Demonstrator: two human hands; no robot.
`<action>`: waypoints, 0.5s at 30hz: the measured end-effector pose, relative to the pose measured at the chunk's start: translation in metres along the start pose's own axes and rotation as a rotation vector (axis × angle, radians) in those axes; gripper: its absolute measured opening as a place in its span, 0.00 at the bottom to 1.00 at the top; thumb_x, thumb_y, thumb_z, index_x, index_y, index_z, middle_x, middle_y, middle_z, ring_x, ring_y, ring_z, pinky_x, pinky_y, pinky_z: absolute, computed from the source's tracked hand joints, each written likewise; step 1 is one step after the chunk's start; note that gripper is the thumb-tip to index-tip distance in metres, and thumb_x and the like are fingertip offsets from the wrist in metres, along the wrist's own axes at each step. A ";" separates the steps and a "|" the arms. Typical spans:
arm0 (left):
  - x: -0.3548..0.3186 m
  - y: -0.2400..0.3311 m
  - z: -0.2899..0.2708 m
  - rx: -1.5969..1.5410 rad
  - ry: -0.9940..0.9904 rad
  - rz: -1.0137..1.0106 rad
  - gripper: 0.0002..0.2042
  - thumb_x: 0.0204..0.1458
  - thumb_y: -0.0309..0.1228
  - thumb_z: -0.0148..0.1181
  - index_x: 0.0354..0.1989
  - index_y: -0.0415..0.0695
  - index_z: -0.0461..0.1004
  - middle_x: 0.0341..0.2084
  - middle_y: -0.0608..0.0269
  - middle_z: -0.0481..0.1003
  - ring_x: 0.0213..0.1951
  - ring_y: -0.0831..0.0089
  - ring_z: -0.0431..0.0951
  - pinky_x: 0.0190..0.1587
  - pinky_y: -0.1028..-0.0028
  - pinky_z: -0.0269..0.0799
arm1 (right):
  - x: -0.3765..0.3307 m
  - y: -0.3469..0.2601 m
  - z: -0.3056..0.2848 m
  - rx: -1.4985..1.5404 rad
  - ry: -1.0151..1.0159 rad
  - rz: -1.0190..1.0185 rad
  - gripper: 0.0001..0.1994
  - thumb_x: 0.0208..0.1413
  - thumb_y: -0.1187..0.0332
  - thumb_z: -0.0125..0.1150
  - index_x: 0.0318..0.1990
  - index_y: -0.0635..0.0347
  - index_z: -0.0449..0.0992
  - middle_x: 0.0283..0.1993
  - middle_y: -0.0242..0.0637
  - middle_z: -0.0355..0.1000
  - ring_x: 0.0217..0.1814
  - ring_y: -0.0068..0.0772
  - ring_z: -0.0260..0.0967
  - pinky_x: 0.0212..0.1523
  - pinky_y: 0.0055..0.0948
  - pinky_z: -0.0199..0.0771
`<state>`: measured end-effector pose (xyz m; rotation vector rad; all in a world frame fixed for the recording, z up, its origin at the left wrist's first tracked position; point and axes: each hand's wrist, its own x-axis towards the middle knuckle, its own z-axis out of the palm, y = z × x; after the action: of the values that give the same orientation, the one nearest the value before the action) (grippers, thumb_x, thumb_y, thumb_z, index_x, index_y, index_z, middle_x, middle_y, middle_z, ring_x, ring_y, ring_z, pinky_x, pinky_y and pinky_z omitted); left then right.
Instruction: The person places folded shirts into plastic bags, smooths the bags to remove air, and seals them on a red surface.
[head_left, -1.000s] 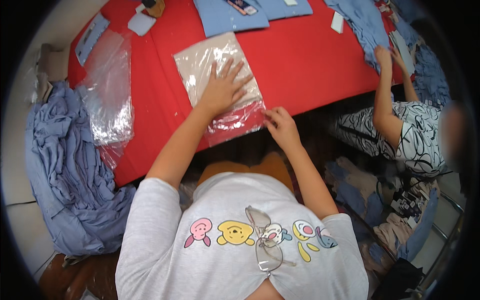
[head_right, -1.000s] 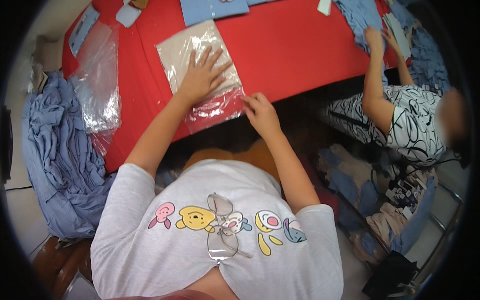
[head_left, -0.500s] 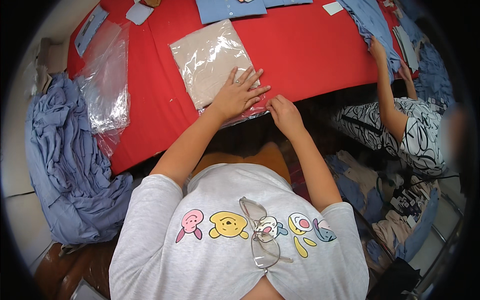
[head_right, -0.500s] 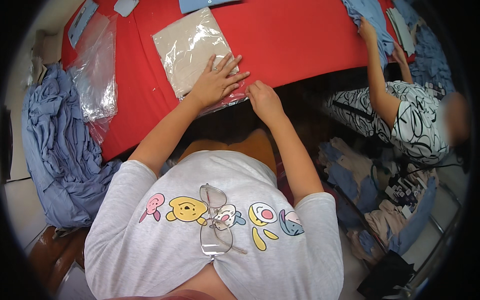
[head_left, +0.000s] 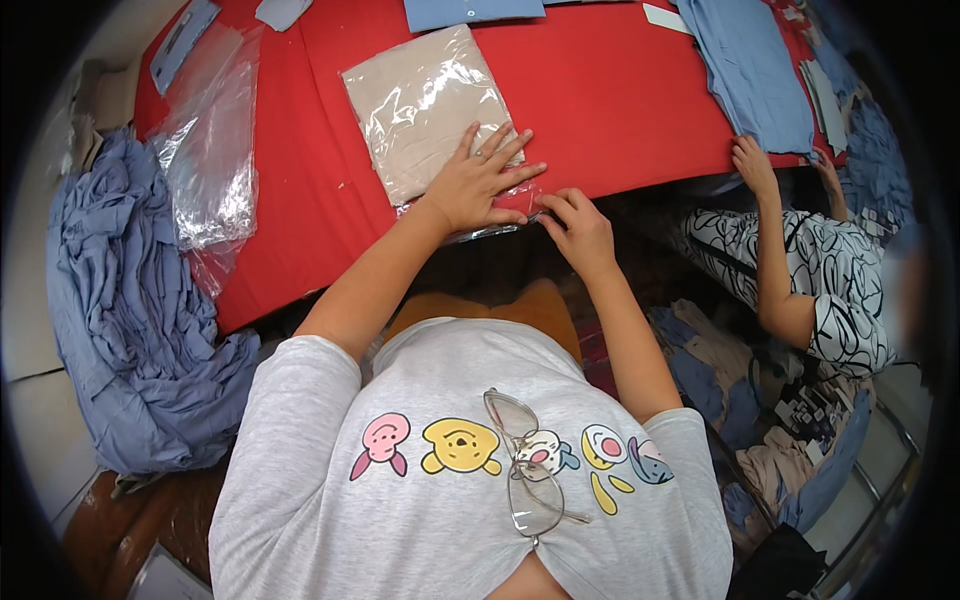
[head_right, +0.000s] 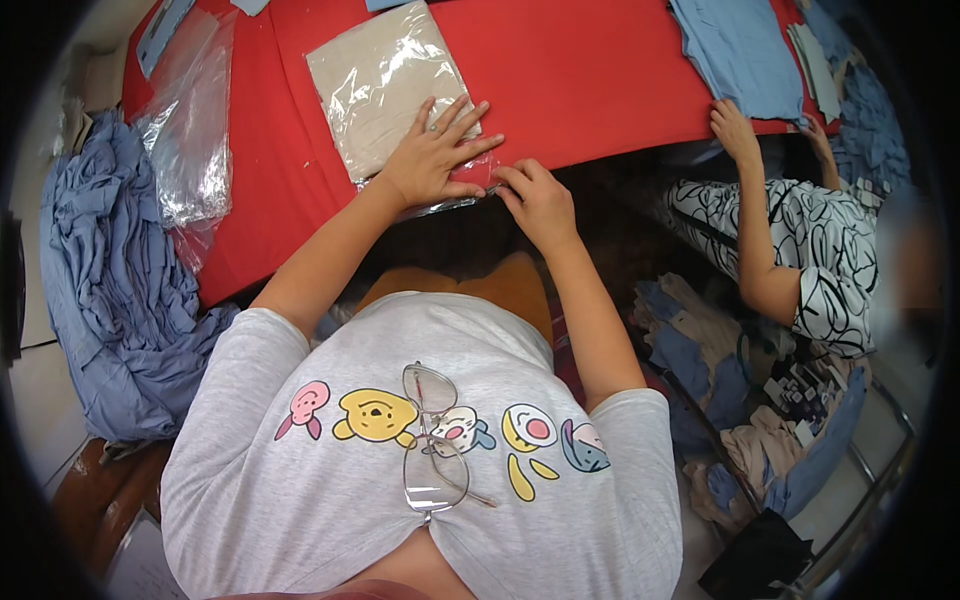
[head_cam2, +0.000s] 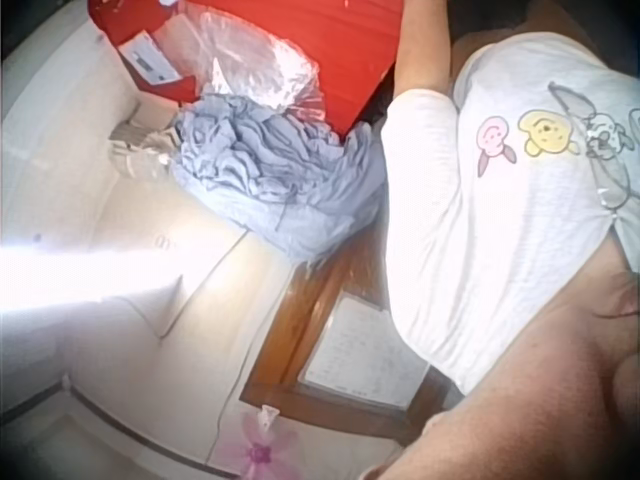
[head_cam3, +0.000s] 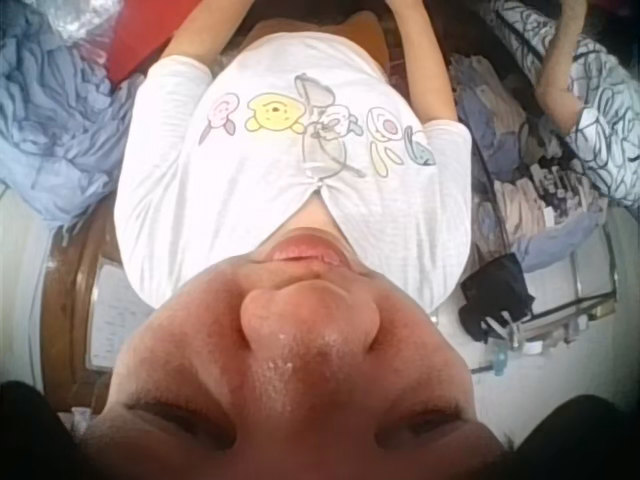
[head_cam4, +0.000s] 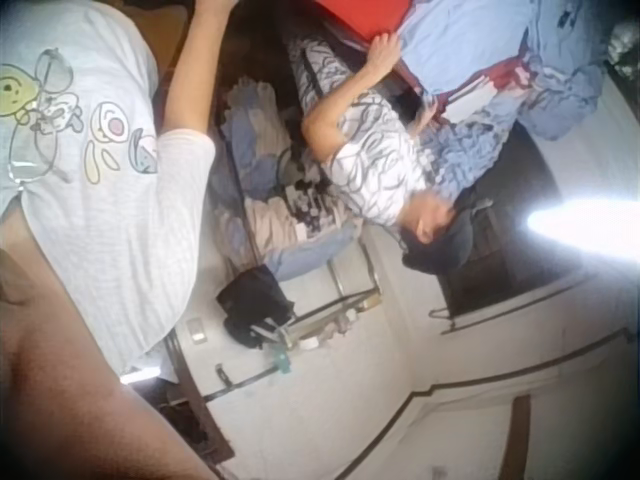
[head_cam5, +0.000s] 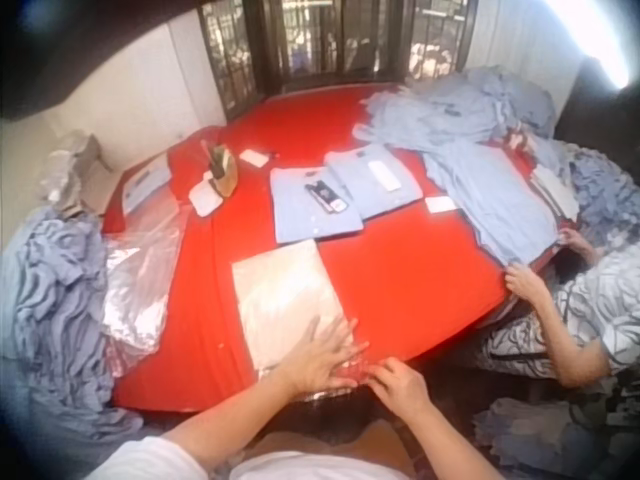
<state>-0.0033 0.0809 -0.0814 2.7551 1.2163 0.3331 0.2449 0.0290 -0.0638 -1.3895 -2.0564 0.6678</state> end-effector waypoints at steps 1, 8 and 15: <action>0.000 0.000 0.000 0.011 -0.004 0.001 0.38 0.63 0.71 0.49 0.80 0.71 0.66 0.85 0.60 0.52 0.83 0.52 0.53 0.81 0.35 0.40 | 0.000 0.002 0.003 -0.033 0.002 -0.052 0.07 0.55 0.71 0.76 0.41 0.57 0.84 0.43 0.35 0.78 0.43 0.42 0.80 0.42 0.40 0.82; 0.001 -0.002 0.005 0.065 -0.010 0.003 0.27 0.73 0.56 0.47 0.79 0.71 0.66 0.84 0.64 0.54 0.82 0.56 0.56 0.81 0.37 0.42 | -0.003 0.010 0.003 -0.108 -0.012 -0.337 0.06 0.55 0.72 0.74 0.38 0.58 0.82 0.45 0.35 0.79 0.47 0.41 0.79 0.46 0.40 0.81; 0.000 -0.003 0.007 0.049 -0.008 0.022 0.27 0.74 0.53 0.48 0.79 0.71 0.65 0.84 0.65 0.53 0.83 0.58 0.53 0.82 0.39 0.43 | -0.029 0.012 0.008 -0.127 -0.051 -0.365 0.08 0.56 0.71 0.74 0.39 0.59 0.79 0.51 0.36 0.79 0.57 0.41 0.76 0.56 0.43 0.75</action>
<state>-0.0036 0.0831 -0.0886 2.8102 1.2092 0.2974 0.2557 0.0046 -0.0829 -1.0273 -2.3454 0.4254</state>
